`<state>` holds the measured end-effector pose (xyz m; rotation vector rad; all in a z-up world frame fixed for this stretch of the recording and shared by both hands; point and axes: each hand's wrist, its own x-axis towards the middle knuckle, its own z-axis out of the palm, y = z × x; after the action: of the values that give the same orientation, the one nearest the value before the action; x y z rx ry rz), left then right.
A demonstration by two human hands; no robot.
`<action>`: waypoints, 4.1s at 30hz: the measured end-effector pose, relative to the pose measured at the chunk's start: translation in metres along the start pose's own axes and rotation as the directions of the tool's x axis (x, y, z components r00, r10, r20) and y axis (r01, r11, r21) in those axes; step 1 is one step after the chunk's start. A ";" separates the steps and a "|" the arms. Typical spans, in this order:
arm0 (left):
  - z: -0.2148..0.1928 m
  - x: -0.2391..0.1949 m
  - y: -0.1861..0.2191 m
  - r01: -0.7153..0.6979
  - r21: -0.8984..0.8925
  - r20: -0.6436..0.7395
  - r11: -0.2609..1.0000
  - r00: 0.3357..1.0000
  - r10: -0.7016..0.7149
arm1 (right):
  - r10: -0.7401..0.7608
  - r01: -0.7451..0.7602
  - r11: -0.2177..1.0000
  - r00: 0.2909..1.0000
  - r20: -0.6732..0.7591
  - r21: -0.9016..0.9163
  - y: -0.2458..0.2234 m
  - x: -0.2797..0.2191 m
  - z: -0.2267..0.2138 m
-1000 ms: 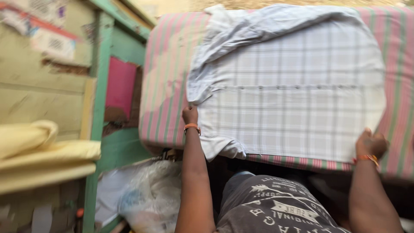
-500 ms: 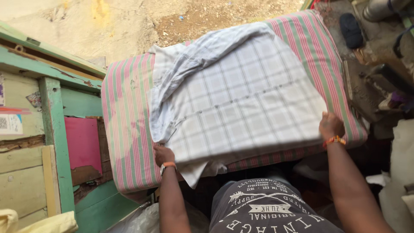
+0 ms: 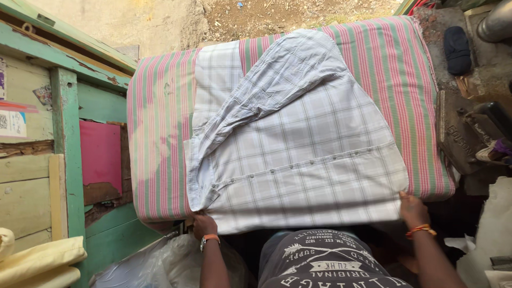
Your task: The person irons a white checkered shirt on a striped ironing board using a heavy metal iron. They repeatedly smooth the fabric, fold the sleeves, and press different sections of the shirt to remove wrinkles.
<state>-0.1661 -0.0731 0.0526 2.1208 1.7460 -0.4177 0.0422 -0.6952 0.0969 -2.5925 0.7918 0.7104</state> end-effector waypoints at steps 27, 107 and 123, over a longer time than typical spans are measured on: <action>0.112 0.097 0.294 -0.541 0.189 -0.142 0.820 0.811 0.568 | -0.275 0.029 0.816 0.898 0.343 0.577 -0.381 0.266 -0.022; 0.001 0.051 0.080 -0.425 -0.056 -0.065 0.904 0.905 0.421 | -0.976 0.959 -0.213 -0.218 -0.007 -0.188 -0.439 -0.070 0.267; 0.045 0.039 0.064 -0.205 -0.567 0.029 0.797 0.963 0.269 | -0.788 0.754 0.594 0.474 -0.394 -0.281 -0.453 0.154 0.085</action>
<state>-0.0953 -0.0701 0.0004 1.8039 1.3011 0.0570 0.3907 -0.3651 0.0193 -2.7901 -0.3937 -0.2229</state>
